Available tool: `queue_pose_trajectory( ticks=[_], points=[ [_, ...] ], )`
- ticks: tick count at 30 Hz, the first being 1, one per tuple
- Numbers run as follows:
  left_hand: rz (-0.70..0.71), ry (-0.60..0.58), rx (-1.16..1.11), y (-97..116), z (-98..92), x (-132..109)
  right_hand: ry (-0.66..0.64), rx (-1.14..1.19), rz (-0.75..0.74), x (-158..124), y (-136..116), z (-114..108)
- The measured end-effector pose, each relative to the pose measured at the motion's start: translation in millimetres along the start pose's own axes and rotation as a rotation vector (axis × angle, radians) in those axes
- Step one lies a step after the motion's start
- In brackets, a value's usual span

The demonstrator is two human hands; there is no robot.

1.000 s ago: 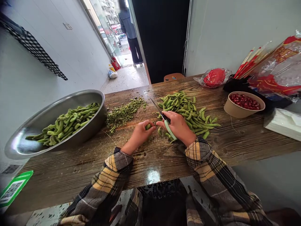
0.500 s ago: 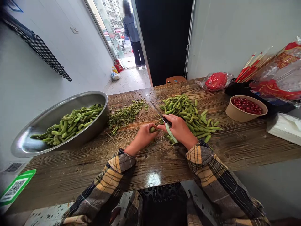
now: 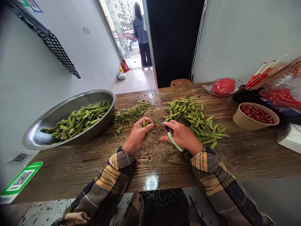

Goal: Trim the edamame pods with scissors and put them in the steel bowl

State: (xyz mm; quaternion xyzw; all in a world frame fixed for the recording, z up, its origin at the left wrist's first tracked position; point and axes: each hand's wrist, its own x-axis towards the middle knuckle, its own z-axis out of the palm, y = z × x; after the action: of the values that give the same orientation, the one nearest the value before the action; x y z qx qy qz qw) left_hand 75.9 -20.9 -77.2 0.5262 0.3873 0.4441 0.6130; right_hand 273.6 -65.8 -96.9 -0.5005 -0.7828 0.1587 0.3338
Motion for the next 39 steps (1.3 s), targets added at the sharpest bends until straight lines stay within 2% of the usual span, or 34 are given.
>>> queue_pose_trajectory(
  ticks=[7,18,26,32,36,39],
  points=[
    [0.068,-0.066,0.046,-0.6,2.7,-0.5,-0.044,0.031,-0.028,0.0,-4.1,-1.1],
    [-0.047,-0.114,0.096,1.0,0.8,-1.5,-0.066,-0.062,-0.053,-1.6,-1.5,-2.2],
    [-0.045,-0.103,0.12,-0.3,-1.8,1.3,-0.069,-0.059,-0.04,-1.8,1.2,0.1],
    [-0.115,-0.015,-0.062,-2.4,-6.4,2.0,0.046,-0.037,0.03,0.0,0.8,0.5],
    [-0.129,0.017,-0.187,-1.6,-6.2,3.1,0.038,-0.043,0.05,0.1,-2.6,-0.7],
    [-0.101,0.015,-0.171,-2.2,-3.5,1.9,0.001,-0.043,0.04,-0.3,-4.5,-0.2]
  ],
)
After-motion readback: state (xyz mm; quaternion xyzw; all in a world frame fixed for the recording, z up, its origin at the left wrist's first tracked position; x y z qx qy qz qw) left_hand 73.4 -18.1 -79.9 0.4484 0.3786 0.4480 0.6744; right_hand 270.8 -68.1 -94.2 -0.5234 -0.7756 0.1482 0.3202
